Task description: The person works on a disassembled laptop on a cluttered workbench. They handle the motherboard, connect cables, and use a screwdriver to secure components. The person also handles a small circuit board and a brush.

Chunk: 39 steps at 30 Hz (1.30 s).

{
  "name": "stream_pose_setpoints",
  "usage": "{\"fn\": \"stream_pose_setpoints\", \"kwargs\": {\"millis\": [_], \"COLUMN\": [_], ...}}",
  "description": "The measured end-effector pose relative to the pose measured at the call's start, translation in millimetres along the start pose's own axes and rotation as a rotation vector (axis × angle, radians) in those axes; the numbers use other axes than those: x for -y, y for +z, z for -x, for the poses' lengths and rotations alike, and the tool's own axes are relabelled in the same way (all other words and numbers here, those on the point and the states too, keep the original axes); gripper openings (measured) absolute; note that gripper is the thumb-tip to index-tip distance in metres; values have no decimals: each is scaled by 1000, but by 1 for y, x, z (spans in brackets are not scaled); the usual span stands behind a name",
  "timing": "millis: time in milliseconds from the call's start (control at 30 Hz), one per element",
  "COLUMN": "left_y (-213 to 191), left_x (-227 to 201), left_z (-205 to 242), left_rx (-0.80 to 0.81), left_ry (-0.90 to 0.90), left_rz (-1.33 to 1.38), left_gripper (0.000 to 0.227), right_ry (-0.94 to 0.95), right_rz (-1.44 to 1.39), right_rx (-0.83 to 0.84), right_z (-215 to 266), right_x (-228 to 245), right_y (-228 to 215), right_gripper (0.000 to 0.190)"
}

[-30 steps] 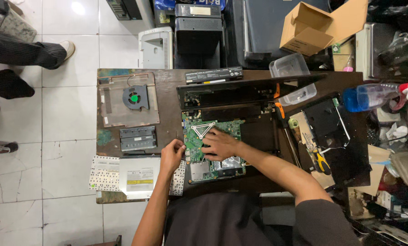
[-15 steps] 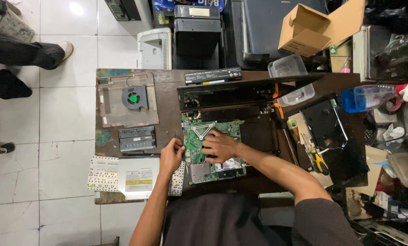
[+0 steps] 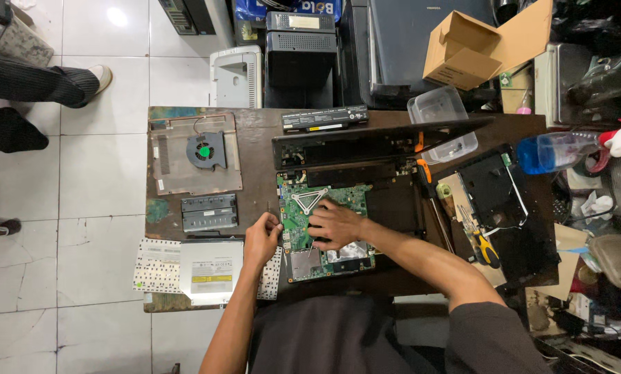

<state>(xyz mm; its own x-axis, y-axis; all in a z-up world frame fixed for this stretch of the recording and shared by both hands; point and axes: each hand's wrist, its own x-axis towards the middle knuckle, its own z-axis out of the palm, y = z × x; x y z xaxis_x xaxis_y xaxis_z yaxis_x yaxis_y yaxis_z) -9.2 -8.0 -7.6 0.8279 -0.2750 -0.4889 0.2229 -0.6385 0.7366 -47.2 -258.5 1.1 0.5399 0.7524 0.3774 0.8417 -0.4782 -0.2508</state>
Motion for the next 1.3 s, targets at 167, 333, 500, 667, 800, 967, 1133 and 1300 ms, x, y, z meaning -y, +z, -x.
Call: {"fn": "stream_pose_setpoints", "kwargs": {"millis": [167, 333, 500, 667, 800, 967, 1133, 1300], "left_y": [2, 0, 1, -1, -3, 0, 4, 0], "left_x": [3, 1, 3, -4, -5, 2, 9, 0], "left_z": [-2, -2, -4, 1, 0, -2, -7, -2], "left_rx": [2, 17, 34, 32, 29, 33, 42, 33], "left_ry": [-18, -20, 10, 11, 7, -9, -14, 10], "left_rz": [7, 13, -29, -26, -12, -13, -42, -62], "left_gripper": [10, 9, 10, 10, 11, 9, 8, 8], "right_ry": [6, 19, 17, 22, 16, 29, 28, 26], "right_rz": [-5, 0, 27, 31, 34, 42, 19, 9], "right_rx": [8, 27, -3, -3, 6, 29, 5, -2], "right_z": [-8, -5, -4, -4, -8, -2, -4, -4], "right_x": [0, 1, 2, 4, 3, 2, 3, 2], "right_y": [-5, -2, -2, -4, -7, 3, -2, -2], "right_gripper": [29, 27, 29, 30, 30, 30, 29, 31]}}
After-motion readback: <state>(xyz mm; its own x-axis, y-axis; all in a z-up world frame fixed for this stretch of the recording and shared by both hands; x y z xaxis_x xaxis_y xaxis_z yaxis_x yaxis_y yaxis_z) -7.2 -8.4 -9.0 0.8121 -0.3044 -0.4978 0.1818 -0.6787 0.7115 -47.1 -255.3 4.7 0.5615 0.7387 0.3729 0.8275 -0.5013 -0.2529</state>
